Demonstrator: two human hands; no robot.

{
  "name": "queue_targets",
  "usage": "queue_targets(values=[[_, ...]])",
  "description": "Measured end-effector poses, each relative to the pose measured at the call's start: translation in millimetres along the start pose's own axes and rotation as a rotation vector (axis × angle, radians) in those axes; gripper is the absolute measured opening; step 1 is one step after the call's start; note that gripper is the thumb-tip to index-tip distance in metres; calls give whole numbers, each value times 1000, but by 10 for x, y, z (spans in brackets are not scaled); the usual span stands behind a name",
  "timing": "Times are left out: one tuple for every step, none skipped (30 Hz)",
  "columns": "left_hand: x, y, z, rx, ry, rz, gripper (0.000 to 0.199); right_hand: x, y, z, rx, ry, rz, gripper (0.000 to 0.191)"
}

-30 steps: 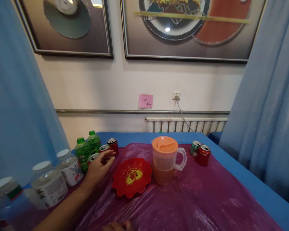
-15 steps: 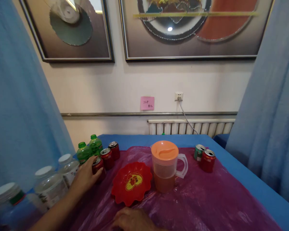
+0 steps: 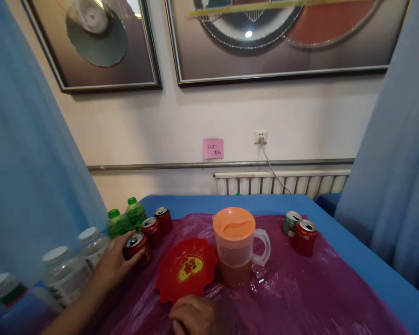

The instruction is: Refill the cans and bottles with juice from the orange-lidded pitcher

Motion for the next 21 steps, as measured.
queue_targets(values=[[36, 17, -58, 22, -7, -5, 61, -16, -16, -40, 21, 19, 4, 21], [90, 35, -125, 47, -12, -6, 63, -29, -29, -74, 37, 41, 11, 23], [170, 56, -197, 74, -11, 4, 64, -36, -37, -107, 54, 66, 24, 26], [275, 81, -268, 102, -1, 24, 65, -36, -40, -145, 82, 94, 42, 30], [409, 111, -318, 114, 18, 59, 65, -29, -37, -178, 109, 124, 67, 36], [574, 151, -344, 111, 47, 112, 64, -8, -28, -205, 134, 155, 103, 43], [753, 201, -350, 98, 74, 169, 63, 19, -13, -224, 156, 184, 143, 50], [932, 260, -329, 70, 99, 214, 64, 49, 6, -237, 176, 210, 182, 57], [1109, 326, -288, 32, 128, 255, 64, 79, 27, -245, 193, 230, 220, 66], [1283, 397, -229, -17, 161, 294, 64, 108, 47, -247, 204, 243, 254, 75], [1439, 467, -171, -60, 196, 321, 63, 135, 65, -250, 219, 250, 285, 85], [1572, 530, -117, -93, 225, 336, 64, 158, 80, -258, 238, 250, 313, 93], [1687, 586, -68, -121, 250, 349, 65, 180, 92, -270, 257, 247, 342, 98], [1771, 628, -26, -142, 271, 349, 66, 205, 102, -285, 277, 243, 377, 98], [1831, 658, 15, -164, 289, 344, 68, 229, 109, -305, 299, 239, 411, 95], [1870, 678, 47, -183, 309, 338, 70, 252, 112, -325, 317, 232, 443, 90], [1889, 689, 76, -205, 333, 330, 72, 271, 110, -342, 333, 218, 467, 86], [1889, 694, 102, -230, 365, 321, 74, 286, 102, -350, 343, 194, 480, 82], [1870, 693, 125, -258, 408, 306, 77, 300, 92, -353, 350, 164, 484, 79], [1832, 687, 152, -293, 461, 281, 78, 317, 85, -349, 353, 134, 490, 78], [1780, 677, 182, -334, 521, 248, 80, 337, 84, -340, 355, 105, 496, 78]])
Point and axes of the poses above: each hand's wrist, its own y-axis away from the middle knuckle, its own z-axis out of the palm, x = y × z, the point moved 9 cm from there along -y, towards the middle knuckle, and after that the axes turned 2 degrees about y, right-handed, at the moved point
